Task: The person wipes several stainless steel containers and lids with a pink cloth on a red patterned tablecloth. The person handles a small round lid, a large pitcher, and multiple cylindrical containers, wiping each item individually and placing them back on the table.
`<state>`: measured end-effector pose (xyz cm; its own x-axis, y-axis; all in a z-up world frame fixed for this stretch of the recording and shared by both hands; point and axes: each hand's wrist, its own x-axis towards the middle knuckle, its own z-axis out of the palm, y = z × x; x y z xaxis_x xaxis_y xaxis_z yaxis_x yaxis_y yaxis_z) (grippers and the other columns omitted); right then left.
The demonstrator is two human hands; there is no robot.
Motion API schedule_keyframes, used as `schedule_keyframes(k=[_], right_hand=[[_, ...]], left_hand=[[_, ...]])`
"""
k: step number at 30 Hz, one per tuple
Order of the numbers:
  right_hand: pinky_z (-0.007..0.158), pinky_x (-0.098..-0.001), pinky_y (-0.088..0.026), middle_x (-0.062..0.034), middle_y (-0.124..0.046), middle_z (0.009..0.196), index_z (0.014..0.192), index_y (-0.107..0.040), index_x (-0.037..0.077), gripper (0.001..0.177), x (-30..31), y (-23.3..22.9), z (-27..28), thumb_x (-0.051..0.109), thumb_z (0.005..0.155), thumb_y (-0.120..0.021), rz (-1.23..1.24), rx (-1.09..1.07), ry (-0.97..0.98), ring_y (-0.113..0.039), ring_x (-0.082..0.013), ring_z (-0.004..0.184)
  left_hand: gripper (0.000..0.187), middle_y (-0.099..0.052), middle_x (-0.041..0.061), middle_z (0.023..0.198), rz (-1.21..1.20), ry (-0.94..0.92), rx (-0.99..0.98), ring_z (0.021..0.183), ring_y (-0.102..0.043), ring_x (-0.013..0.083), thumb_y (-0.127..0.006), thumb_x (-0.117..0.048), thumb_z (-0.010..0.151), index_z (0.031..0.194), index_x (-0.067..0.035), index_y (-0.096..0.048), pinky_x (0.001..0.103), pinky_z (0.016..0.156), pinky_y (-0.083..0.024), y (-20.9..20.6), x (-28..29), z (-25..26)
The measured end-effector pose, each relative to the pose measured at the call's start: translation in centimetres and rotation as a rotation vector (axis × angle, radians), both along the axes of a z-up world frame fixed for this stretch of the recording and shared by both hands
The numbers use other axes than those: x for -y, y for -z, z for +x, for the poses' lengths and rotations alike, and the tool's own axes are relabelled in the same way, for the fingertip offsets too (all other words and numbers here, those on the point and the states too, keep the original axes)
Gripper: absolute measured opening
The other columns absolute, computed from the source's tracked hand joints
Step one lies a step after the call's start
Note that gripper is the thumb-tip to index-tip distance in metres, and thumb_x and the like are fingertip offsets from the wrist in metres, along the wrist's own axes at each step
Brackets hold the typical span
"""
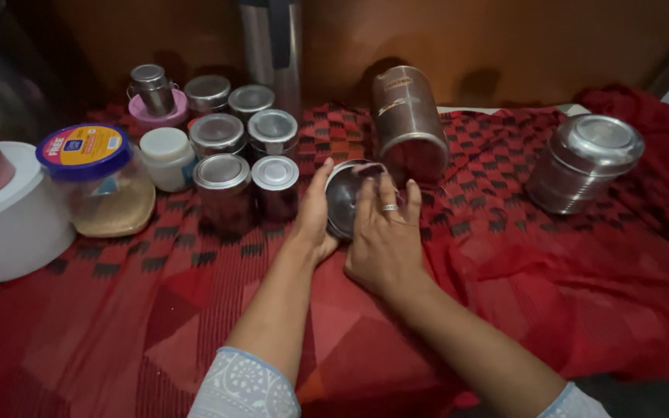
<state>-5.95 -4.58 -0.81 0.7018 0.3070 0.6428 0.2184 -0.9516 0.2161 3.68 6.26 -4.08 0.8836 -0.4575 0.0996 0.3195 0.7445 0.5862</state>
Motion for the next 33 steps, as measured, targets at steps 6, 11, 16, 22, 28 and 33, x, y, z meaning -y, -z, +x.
schedule_keyframes(k=[6, 11, 16, 22, 28, 33], right_hand=[[0.117, -0.0581, -0.022, -0.0243, -0.072, 0.098, 0.124, -0.057, -0.018, 0.066, -0.6, 0.9, -0.3, 0.029, 0.078, -0.066, -0.181, -0.223, 0.266, -0.059, -0.0349, 0.119], [0.093, -0.0459, -0.045, -0.0134, -0.069, 0.088, 0.103, -0.064, 0.002, 0.02, 0.4, 1.8, -0.9, 0.017, 0.089, -0.065, -0.119, -0.154, 0.031, -0.067, -0.0304, 0.095], [0.077, -0.0472, -0.049, -0.0178, -0.069, 0.092, 0.139, -0.05, -0.009, 0.06, 0.4, 1.3, -2.5, 0.004, 0.083, -0.067, 0.176, -0.044, -0.25, -0.065, -0.0371, 0.088], [0.092, -0.0478, -0.053, -0.0283, -0.068, 0.119, 0.153, -0.033, 0.004, 0.084, -1.4, -0.1, -2.2, -0.005, 0.076, -0.063, 0.766, -0.314, -0.552, -0.066, -0.0441, 0.111], [0.105, -0.0446, -0.047, -0.0306, -0.062, 0.134, 0.158, -0.032, 0.004, 0.084, -3.1, 0.2, -0.5, -0.011, 0.077, -0.051, 0.789, -0.223, -0.643, -0.061, -0.0429, 0.126], [0.111, -0.0417, -0.05, -0.022, -0.068, 0.134, 0.135, -0.06, -0.001, 0.059, 1.9, -3.0, 1.5, -0.01, 0.08, -0.041, 1.098, -0.068, -0.609, -0.067, -0.0347, 0.129]], left_hand=[[0.049, -0.077, 0.007, 0.105, 0.141, -0.119, -0.036, 0.094, -0.073, 0.0199, -0.051, -0.051, 0.101, 0.11, -0.008, -0.072, 0.036, 0.088, -0.059, 0.6, 1.0, -0.1], [0.045, -0.077, 0.006, 0.099, 0.127, -0.191, -0.006, 0.086, -0.072, 0.0167, -0.057, -0.048, 0.098, 0.106, -0.007, -0.072, 0.033, 0.082, -0.058, 0.8, 1.0, -0.7], [0.041, -0.075, 0.004, 0.093, 0.147, -0.244, 0.027, 0.08, -0.07, 0.0154, -0.061, -0.048, 0.097, 0.099, -0.009, -0.073, 0.032, 0.074, -0.057, 0.9, 0.8, -0.4], [0.045, -0.07, 0.004, 0.079, 0.08, -0.185, -0.038, 0.066, -0.065, 0.017, -0.058, -0.057, 0.096, 0.089, -0.014, -0.07, 0.031, 0.059, -0.053, 3.1, -0.6, 1.3], [0.045, -0.07, 0.006, 0.087, -0.162, -0.179, 0.009, 0.078, -0.069, 0.0207, -0.056, -0.054, 0.104, 0.099, -0.011, -0.068, 0.035, 0.07, -0.058, 3.2, -0.9, 1.9], [0.051, -0.076, 0.01, 0.105, -0.138, -0.115, 0.002, 0.095, -0.074, 0.023, -0.048, -0.05, 0.101, 0.112, -0.005, -0.07, 0.039, 0.088, -0.059, 1.0, -0.5, -0.7]])
